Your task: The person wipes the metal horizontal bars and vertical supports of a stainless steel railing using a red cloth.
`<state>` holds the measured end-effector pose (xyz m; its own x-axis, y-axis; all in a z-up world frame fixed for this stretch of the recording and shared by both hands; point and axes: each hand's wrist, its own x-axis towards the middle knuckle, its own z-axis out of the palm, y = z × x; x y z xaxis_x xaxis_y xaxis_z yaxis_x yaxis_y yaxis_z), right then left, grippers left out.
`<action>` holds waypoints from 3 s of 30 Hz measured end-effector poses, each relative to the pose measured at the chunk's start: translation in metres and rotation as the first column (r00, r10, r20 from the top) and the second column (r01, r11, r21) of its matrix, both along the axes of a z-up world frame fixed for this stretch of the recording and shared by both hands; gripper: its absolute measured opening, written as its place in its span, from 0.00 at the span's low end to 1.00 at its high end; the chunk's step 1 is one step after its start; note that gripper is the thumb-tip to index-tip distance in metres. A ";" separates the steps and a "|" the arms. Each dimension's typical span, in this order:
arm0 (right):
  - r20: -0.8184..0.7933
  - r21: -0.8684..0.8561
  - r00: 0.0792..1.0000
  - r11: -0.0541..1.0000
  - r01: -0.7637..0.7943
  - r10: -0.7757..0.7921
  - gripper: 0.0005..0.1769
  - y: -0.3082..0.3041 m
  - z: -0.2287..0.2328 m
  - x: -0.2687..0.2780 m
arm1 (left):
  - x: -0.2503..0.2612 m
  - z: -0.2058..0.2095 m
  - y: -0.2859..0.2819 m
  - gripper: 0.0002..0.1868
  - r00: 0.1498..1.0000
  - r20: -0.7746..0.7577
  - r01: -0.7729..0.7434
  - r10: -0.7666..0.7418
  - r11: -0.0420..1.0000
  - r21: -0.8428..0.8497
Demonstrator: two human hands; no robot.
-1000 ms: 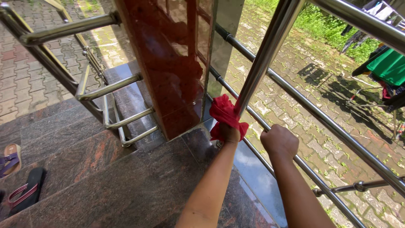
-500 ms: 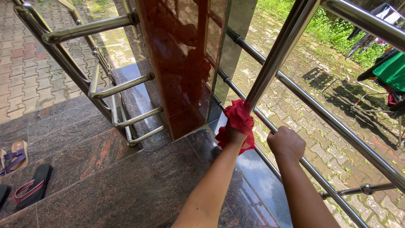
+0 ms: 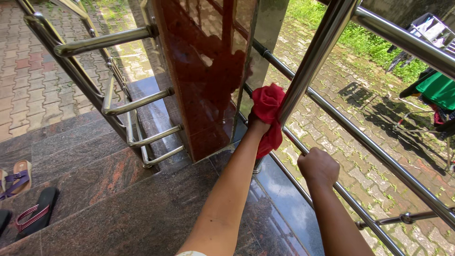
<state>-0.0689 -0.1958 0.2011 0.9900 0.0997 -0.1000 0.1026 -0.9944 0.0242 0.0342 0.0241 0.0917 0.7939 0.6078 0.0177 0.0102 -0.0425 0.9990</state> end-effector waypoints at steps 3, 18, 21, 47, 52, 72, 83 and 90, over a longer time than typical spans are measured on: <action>-0.025 0.011 1.000 1.000 0.015 -0.015 0.21 0.003 0.005 -0.002 | -0.004 -0.009 -0.001 0.26 0.998 -0.061 0.002 0.002 0.998 0.064; 0.246 0.265 0.930 0.904 -0.336 0.274 0.29 -0.028 0.005 -0.032 | -0.148 0.186 -0.103 0.29 0.711 0.646 -0.280 0.278 0.954 -0.102; 0.559 0.357 0.724 0.671 -0.650 0.404 0.22 -0.047 0.047 -0.054 | -0.173 0.262 -0.112 0.22 0.936 0.349 0.010 0.054 0.984 -0.179; 0.700 -0.170 0.713 0.981 0.095 0.053 0.25 -0.138 0.268 -0.023 | -0.058 0.339 -0.161 0.20 0.972 0.166 0.019 -0.167 0.757 0.653; 0.697 -0.199 0.714 0.975 0.097 0.071 0.26 -0.147 0.253 -0.012 | -0.043 0.329 -0.164 0.20 0.977 0.146 0.023 -0.157 0.754 0.657; 0.555 0.104 0.832 0.993 -0.060 -0.008 0.23 -0.141 0.330 -0.044 | -0.081 0.381 -0.168 0.13 0.914 0.355 -0.159 -0.197 0.630 0.760; 0.140 0.053 0.973 0.980 -0.192 0.183 0.55 -0.135 0.420 -0.078 | -0.152 0.524 -0.172 0.20 0.952 -0.269 0.307 -0.148 0.506 0.806; 0.170 0.900 0.969 0.373 -0.226 0.178 0.76 -0.114 0.505 -0.232 | -0.333 0.635 -0.188 0.33 0.975 -0.099 0.219 -0.199 0.787 0.577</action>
<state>-0.3009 -0.3095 0.7064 0.9274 0.3043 0.2177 0.3267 -0.3750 -0.8675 -0.2987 -0.1642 0.7268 0.9066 0.3098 0.2866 -0.0363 -0.6193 0.7843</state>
